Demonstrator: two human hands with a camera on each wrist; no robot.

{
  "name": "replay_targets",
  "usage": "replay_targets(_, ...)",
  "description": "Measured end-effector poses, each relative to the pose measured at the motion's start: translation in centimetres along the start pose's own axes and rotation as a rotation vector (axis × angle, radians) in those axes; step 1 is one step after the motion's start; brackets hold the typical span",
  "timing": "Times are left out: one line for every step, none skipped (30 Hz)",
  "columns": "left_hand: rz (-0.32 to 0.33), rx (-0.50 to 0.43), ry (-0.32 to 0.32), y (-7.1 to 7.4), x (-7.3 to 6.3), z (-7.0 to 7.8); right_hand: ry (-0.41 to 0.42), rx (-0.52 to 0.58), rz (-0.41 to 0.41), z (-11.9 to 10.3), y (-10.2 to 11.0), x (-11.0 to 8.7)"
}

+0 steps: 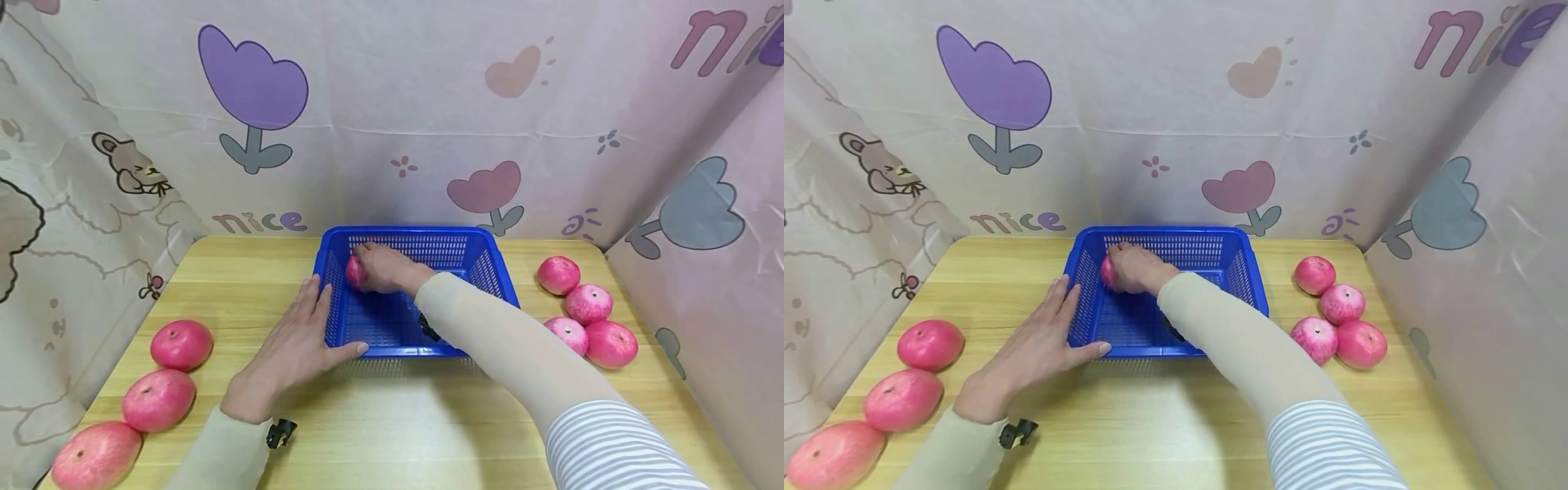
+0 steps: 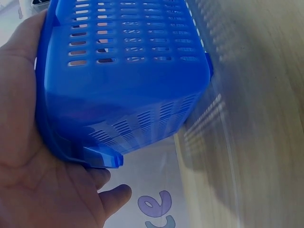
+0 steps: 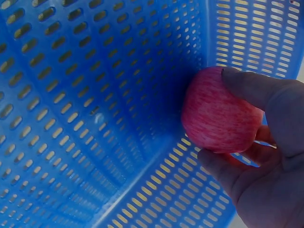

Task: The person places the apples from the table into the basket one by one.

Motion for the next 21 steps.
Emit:
replay_targets(-0.002,-0.001,0.001,-0.01,-0.02,0.00,-0.003,0.000,-0.002,0.00,-0.13,0.00)
replay_targets(-0.005,-0.003,0.003,-0.03,-0.04,-0.01,-0.005,-0.001,-0.002,-0.01,-0.22,0.01)
replay_targets(-0.005,-0.003,0.002,-0.03,-0.05,0.01,-0.005,-0.004,0.000,-0.03,-0.27,0.00)
replay_targets(-0.007,-0.004,0.002,-0.04,-0.07,0.01,-0.004,-0.004,0.001,-0.08,-0.31,0.00)
replay_targets(-0.008,-0.005,0.002,-0.03,-0.08,0.03,-0.004,-0.002,0.001,-0.12,-0.35,0.00)
replay_targets(-0.009,-0.006,0.004,-0.01,-0.09,0.03,-0.003,0.001,0.003,-0.19,-0.36,0.02)
replay_targets(-0.010,-0.008,0.005,-0.02,-0.11,-0.01,-0.004,0.002,0.004,-0.24,-0.41,0.02)
replay_targets(-0.011,-0.009,0.006,-0.05,-0.11,-0.04,-0.005,0.005,0.005,-0.30,-0.45,0.04)
replay_targets(-0.013,-0.010,0.007,-0.07,-0.12,-0.06,-0.006,0.004,0.006,-0.35,-0.49,0.07)
replay_targets(-0.014,-0.012,0.007,-0.08,-0.13,-0.08,-0.009,0.005,0.007,-0.40,-0.53,0.10)
replay_targets(-0.014,-0.014,0.007,-0.08,-0.13,-0.09,-0.012,0.005,0.009,-0.44,-0.57,0.11)
replay_targets(-0.016,-0.016,0.007,-0.09,-0.14,-0.10,-0.017,0.003,0.013,-0.46,-0.60,0.13)
replay_targets(-0.017,-0.018,0.008,-0.11,-0.13,-0.10,-0.021,0.000,0.019,-0.46,-0.61,0.15)
replay_targets(-0.018,-0.018,0.008,-0.11,-0.11,-0.08,-0.022,-0.005,0.024,-0.48,-0.63,0.19)
replay_targets(-0.019,-0.018,0.009,-0.12,-0.11,-0.09,-0.023,-0.010,0.030,-0.52,-0.66,0.20)
replay_targets(-0.019,-0.020,0.011,-0.12,-0.11,-0.10,-0.023,-0.015,0.036,-0.55,-0.66,0.22)
replay_targets(-0.019,-0.021,0.012,-0.13,-0.10,-0.11,-0.024,-0.019,0.042,-0.56,-0.66,0.23)
replay_targets(-0.019,-0.024,0.012,-0.14,-0.10,-0.11,-0.027,-0.025,0.048,-0.55,-0.67,0.26)
replay_targets(-0.018,-0.025,0.014,-0.15,-0.11,-0.13,-0.030,-0.028,0.051,-0.53,-0.67,0.26)
replay_targets(-0.017,-0.027,0.014,-0.15,-0.11,-0.12,-0.033,-0.031,0.052,-0.51,-0.67,0.27)
replay_targets(-0.016,-0.030,0.015,-0.16,-0.11,-0.13,-0.036,-0.033,0.053,-0.48,-0.67,0.27)
Point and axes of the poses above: each hand's wrist, its own x-axis towards the middle knuckle, its own y-axis out of the back of the hand, z = x × y, the point moved 10 cm from there along x, towards the middle knuckle, and after that the axes turned 9 degrees about -y, right-handed, at the moved point
